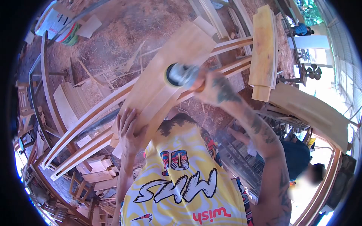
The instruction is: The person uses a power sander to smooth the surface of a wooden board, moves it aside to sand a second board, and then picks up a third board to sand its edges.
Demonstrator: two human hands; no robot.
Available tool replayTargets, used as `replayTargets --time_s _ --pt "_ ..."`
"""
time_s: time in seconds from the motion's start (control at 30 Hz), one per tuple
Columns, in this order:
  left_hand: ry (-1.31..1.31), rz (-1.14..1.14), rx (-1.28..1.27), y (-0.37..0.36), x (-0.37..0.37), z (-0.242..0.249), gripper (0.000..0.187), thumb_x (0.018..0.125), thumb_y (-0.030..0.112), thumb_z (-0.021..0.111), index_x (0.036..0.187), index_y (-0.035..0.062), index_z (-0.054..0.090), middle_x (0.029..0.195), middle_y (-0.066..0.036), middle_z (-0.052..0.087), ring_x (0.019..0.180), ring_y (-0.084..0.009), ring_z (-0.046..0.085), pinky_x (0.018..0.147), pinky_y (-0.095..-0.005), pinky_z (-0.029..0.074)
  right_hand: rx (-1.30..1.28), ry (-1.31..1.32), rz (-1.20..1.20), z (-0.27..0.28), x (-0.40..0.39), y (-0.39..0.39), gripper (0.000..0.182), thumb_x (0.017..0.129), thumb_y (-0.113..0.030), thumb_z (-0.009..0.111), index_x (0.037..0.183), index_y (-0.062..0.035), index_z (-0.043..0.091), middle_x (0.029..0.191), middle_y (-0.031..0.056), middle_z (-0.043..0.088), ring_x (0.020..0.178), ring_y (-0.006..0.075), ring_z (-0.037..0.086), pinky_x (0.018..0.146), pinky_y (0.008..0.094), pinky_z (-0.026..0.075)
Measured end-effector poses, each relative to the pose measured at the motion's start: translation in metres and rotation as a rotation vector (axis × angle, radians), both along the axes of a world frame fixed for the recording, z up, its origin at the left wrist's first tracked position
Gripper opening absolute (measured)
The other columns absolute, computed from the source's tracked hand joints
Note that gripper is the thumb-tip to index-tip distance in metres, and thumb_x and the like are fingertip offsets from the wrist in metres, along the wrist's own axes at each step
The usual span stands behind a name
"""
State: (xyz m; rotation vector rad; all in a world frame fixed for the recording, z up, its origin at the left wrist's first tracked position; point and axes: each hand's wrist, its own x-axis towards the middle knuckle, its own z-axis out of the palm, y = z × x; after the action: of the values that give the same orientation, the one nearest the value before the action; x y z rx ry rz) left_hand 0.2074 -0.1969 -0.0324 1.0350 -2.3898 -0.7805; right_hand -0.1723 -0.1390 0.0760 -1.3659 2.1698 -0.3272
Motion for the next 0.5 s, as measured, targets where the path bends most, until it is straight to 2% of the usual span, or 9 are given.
replayTargets --time_s 0.07,0.17,0.27,0.37,0.4,0.5 --pt "0.016 -0.001 -0.003 -0.003 -0.001 0.0 0.046 0.079 0.016 0.093 0.12 0.0024 0.078 0.149 -0.011 0.072 0.15 -0.0372 0.058 0.128 -0.0641 0.036 -0.005 0.111 -0.071 0.0 -0.049 0.001 0.057 0.079 -0.029 0.091 0.125 -0.0016 0.074 0.114 0.0259 0.08 0.111 0.0423 0.079 0.095 0.0482 0.063" --pt "0.035 -0.007 -0.002 -0.003 0.001 0.002 0.042 0.076 0.015 0.094 0.112 0.002 0.076 0.147 -0.012 0.073 0.148 -0.0388 0.059 0.128 -0.0643 0.036 0.171 0.152 -0.234 0.015 -0.087 -0.012 0.058 0.079 -0.032 0.09 0.124 0.0017 0.073 0.112 0.0267 0.08 0.109 0.0431 0.079 0.096 0.0477 0.062" --pt "0.048 0.007 -0.003 -0.004 -0.001 0.003 0.04 0.076 0.015 0.094 0.109 0.0016 0.076 0.147 -0.012 0.074 0.148 -0.0393 0.06 0.128 -0.0645 0.036 0.063 0.169 -0.222 0.002 -0.08 -0.008 0.06 0.079 -0.032 0.089 0.125 0.0013 0.072 0.112 0.0267 0.08 0.109 0.0433 0.079 0.095 0.0486 0.062" --pt "0.045 0.004 0.004 -0.003 0.0 0.004 0.04 0.078 0.015 0.094 0.111 0.0015 0.077 0.147 -0.012 0.073 0.148 -0.0383 0.059 0.128 -0.0643 0.036 0.028 0.157 -0.118 -0.012 -0.052 0.007 0.053 0.078 -0.032 0.087 0.115 0.0038 0.073 0.109 0.032 0.078 0.109 0.0503 0.076 0.092 0.0521 0.062" --pt "0.043 0.0 0.001 -0.004 0.001 0.004 0.04 0.079 0.016 0.094 0.112 0.0013 0.077 0.147 -0.012 0.073 0.149 -0.0374 0.059 0.128 -0.064 0.037 0.038 0.125 -0.104 0.004 -0.029 0.004 0.051 0.078 -0.031 0.087 0.112 0.0035 0.072 0.107 0.0326 0.077 0.108 0.0527 0.074 0.092 0.0524 0.062" --pt "0.03 -0.011 0.002 -0.003 0.003 0.003 0.041 0.08 0.016 0.094 0.115 0.0012 0.078 0.147 -0.012 0.073 0.149 -0.0363 0.058 0.128 -0.0634 0.037 0.011 0.139 -0.098 -0.003 -0.031 0.01 0.052 0.077 -0.031 0.087 0.113 0.0037 0.072 0.105 0.0325 0.077 0.108 0.0526 0.074 0.091 0.0532 0.062"
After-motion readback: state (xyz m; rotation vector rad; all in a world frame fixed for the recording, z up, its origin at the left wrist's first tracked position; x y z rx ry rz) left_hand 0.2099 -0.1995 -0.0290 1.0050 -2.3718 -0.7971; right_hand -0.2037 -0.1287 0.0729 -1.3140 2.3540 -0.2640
